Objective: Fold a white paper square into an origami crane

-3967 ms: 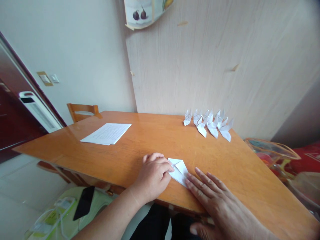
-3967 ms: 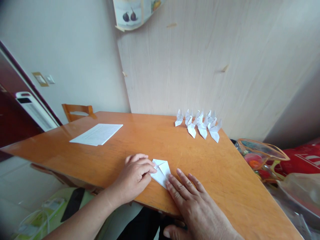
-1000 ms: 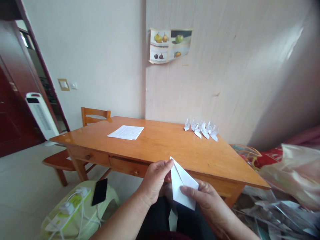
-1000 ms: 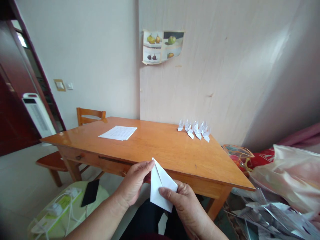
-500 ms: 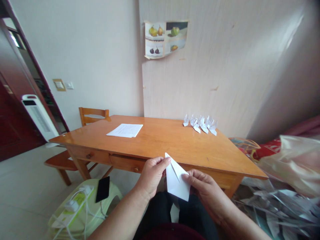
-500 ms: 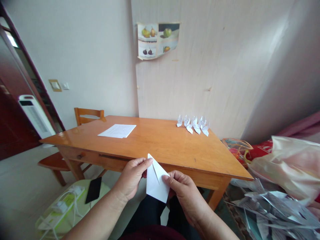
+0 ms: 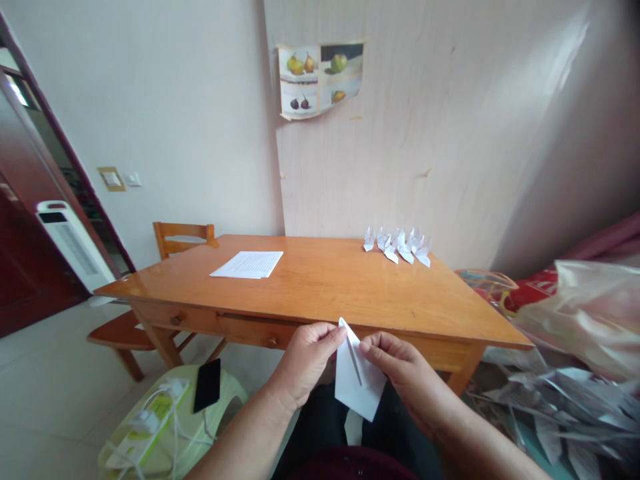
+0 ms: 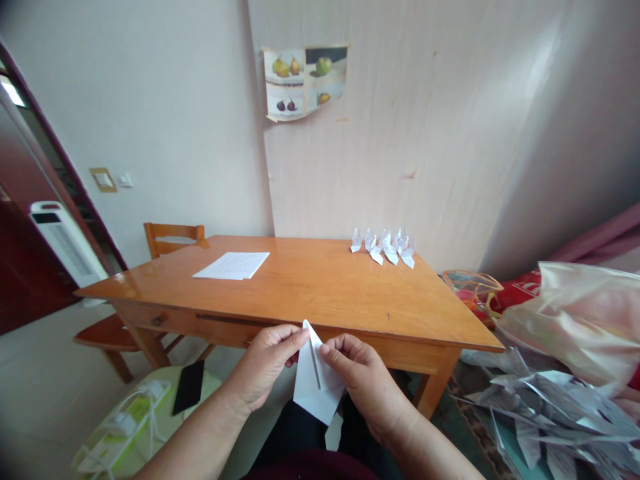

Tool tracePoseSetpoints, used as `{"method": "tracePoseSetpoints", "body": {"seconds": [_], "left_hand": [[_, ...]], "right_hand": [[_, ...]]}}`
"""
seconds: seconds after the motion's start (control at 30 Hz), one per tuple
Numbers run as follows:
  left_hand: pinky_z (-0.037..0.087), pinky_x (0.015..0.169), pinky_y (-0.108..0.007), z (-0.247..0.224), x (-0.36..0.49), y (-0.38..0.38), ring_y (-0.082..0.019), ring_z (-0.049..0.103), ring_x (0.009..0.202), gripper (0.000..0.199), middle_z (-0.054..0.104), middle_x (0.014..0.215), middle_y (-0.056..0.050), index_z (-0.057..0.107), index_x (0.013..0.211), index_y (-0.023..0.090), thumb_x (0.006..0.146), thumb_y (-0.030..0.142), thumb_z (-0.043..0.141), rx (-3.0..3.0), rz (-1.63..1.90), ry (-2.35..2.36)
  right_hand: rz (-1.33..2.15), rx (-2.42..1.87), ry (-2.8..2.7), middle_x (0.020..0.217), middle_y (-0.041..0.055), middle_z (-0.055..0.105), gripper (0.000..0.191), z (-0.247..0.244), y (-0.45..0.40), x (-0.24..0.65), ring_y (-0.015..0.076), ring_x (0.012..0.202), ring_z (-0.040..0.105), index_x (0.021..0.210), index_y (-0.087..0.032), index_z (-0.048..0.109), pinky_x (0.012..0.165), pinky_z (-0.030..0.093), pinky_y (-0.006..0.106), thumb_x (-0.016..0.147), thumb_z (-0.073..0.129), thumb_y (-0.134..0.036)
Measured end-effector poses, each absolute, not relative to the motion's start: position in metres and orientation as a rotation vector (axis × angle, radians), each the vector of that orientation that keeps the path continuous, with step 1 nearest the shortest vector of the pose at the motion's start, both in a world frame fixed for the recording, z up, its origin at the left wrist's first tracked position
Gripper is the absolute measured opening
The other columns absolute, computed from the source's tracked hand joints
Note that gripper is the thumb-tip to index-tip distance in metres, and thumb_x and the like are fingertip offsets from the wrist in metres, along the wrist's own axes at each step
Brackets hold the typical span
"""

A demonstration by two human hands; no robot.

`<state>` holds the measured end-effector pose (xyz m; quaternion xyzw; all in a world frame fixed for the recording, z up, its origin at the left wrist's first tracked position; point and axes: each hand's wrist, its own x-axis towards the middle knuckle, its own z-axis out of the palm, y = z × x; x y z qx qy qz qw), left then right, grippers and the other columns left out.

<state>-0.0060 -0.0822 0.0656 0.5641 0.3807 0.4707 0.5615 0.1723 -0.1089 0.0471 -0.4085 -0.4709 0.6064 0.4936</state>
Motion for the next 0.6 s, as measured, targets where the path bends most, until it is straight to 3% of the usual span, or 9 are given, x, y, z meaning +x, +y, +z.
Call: {"method": "tracePoseSetpoints", "body": {"seconds": [0.23, 0.6], "left_hand": [[0.037, 0.062, -0.023, 0.0660, -0.0096, -0.0846, -0.011, 0.049, 0.066, 0.028, 0.060, 0.073, -0.002, 0.067, 0.090, 0.013, 0.090, 0.041, 0.063, 1.348, 1.116, 0.886], [0.039, 0.061, -0.023, 0.0657, -0.0095, -0.0870, -0.010, 0.049, 0.063, 0.017, 0.058, 0.069, 0.001, 0.058, 0.082, 0.015, 0.084, 0.030, 0.066, 1.327, 1.097, 0.944]], "right_hand": [[1.447, -1.040, -1.135, 0.061, -0.0021, 0.058, 0.039, 0.0421, -0.1082, 0.1687, 0.0097, 0.052, 0.046, 0.077, -0.018, 0.059, 0.050, 0.032, 0.023, 0.082, 0.072, -0.053], [1.458, -1.048, -1.167, 0.063, -0.0025, 0.057, 0.038, 0.0436, -0.1072, 0.1671, 0.0095, 0.053, 0.046, 0.081, -0.018, 0.058, 0.051, 0.032, 0.023, 0.082, 0.072, -0.054]]}}
